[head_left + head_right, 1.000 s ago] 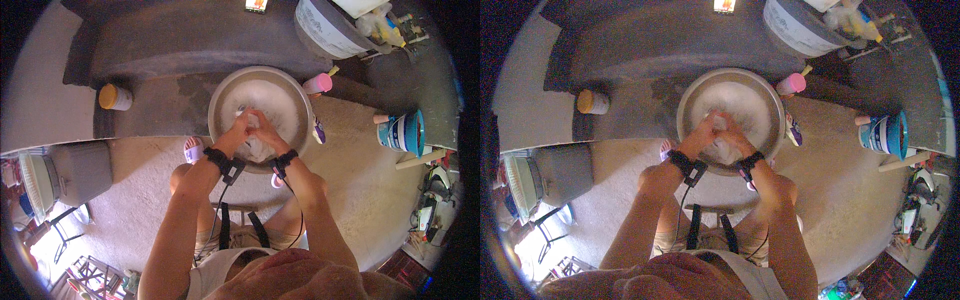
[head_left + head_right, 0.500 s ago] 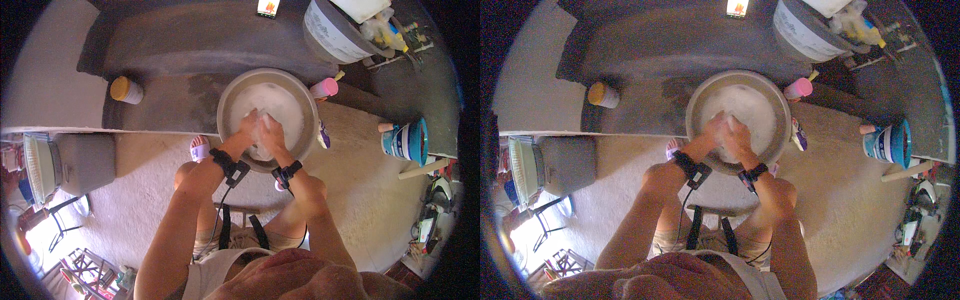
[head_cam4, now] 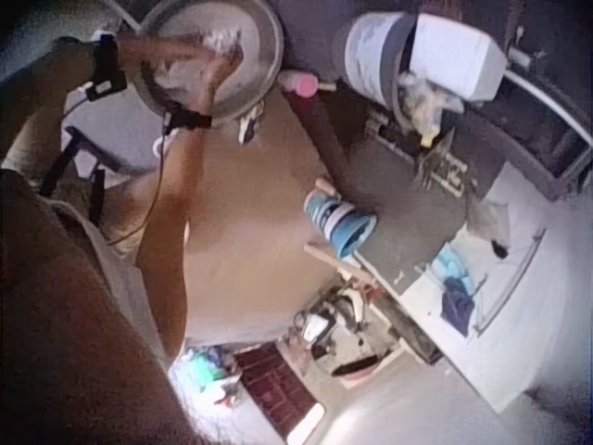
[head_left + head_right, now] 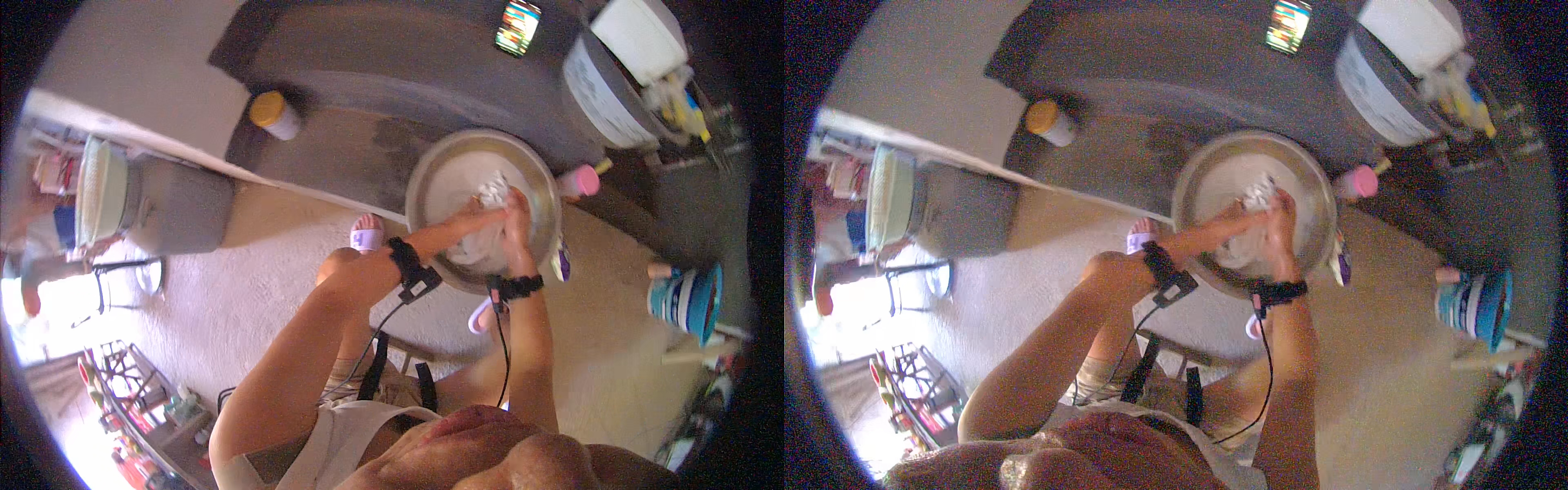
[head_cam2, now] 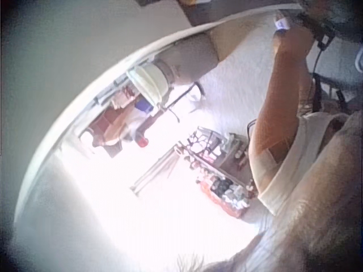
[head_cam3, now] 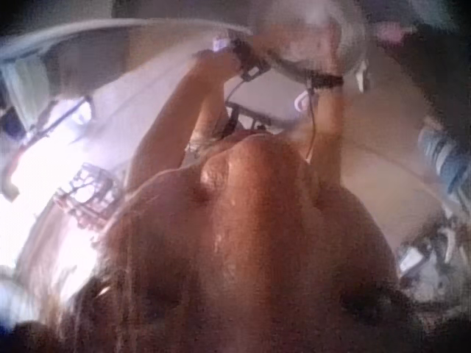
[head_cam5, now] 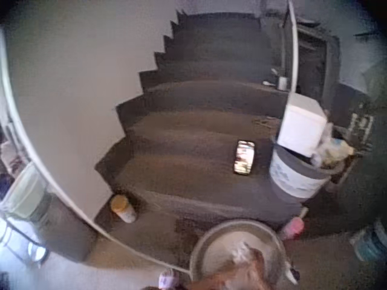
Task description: The person is hand-washing a white cloth in a bowl of soapy water.
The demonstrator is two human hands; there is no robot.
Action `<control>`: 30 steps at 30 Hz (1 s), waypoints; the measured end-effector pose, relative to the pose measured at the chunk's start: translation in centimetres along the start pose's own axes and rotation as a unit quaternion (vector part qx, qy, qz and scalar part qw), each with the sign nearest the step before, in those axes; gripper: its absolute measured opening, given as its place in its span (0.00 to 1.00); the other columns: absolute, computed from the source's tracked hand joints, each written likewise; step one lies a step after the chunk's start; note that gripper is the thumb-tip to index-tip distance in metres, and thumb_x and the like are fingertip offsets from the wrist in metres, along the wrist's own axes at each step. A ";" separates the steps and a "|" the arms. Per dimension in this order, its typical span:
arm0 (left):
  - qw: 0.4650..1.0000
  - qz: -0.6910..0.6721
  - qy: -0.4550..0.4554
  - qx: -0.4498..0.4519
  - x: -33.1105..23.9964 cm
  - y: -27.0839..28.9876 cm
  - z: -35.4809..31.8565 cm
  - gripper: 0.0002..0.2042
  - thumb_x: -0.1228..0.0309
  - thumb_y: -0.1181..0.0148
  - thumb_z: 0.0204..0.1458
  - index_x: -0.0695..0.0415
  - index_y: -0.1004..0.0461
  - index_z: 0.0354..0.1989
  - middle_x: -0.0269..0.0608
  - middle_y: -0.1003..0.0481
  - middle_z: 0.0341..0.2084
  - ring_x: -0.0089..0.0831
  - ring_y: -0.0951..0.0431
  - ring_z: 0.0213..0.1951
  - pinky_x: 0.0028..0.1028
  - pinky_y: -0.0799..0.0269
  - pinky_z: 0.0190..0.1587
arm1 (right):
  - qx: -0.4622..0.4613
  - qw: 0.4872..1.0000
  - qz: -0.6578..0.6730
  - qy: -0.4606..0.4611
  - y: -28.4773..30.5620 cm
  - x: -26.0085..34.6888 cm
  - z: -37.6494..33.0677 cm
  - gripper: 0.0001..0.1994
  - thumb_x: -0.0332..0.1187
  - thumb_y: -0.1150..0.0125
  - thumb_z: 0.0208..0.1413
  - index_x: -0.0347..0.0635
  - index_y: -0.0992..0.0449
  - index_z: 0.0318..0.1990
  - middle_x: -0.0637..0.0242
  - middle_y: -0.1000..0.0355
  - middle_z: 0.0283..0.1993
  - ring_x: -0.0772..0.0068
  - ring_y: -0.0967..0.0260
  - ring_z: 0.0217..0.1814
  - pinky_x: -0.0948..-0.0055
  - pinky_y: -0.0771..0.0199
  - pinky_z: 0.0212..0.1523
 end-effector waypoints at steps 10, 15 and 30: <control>0.987 0.130 -0.095 0.001 -0.3 1.0 -2.7 0.37 0.60 0.37 0.35 0.62 0.42 0.56 0.55 0.29 0.42 0.47 0.28 0.44 0.38 0.32 0.47 | 0.130 0.984 -0.064 -0.101 -2.9 6.6 -5.2 0.25 0.49 0.45 0.49 0.41 0.31 0.50 0.70 0.32 0.46 0.68 0.36 0.47 0.75 0.39 0.47; 0.978 0.195 0.039 -0.064 -5.8 1.6 -5.3 0.34 0.64 0.39 0.39 0.63 0.44 0.56 0.57 0.27 0.37 0.49 0.25 0.41 0.40 0.30 0.42 | 0.164 0.978 -0.055 -0.115 -1.8 6.1 -3.7 0.20 0.37 0.39 0.47 0.34 0.30 0.46 0.63 0.31 0.43 0.71 0.33 0.42 0.73 0.34 0.42; 0.951 0.248 -0.060 -0.173 -6.4 3.7 -7.1 0.27 0.71 0.39 0.37 0.57 0.38 0.51 0.56 0.33 0.41 0.50 0.27 0.40 0.38 0.28 0.43 | 0.194 0.977 -0.092 0.004 0.0 5.7 -2.3 0.28 0.31 0.43 0.45 0.33 0.40 0.57 0.56 0.37 0.55 0.60 0.38 0.53 0.68 0.41 0.55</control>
Point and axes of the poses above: each hand's wrist, its own z-axis towards the middle knuckle, its own y-axis out of the back of the hand, x = y × z, the point moved 4 cm from there along z, towards the middle knuckle
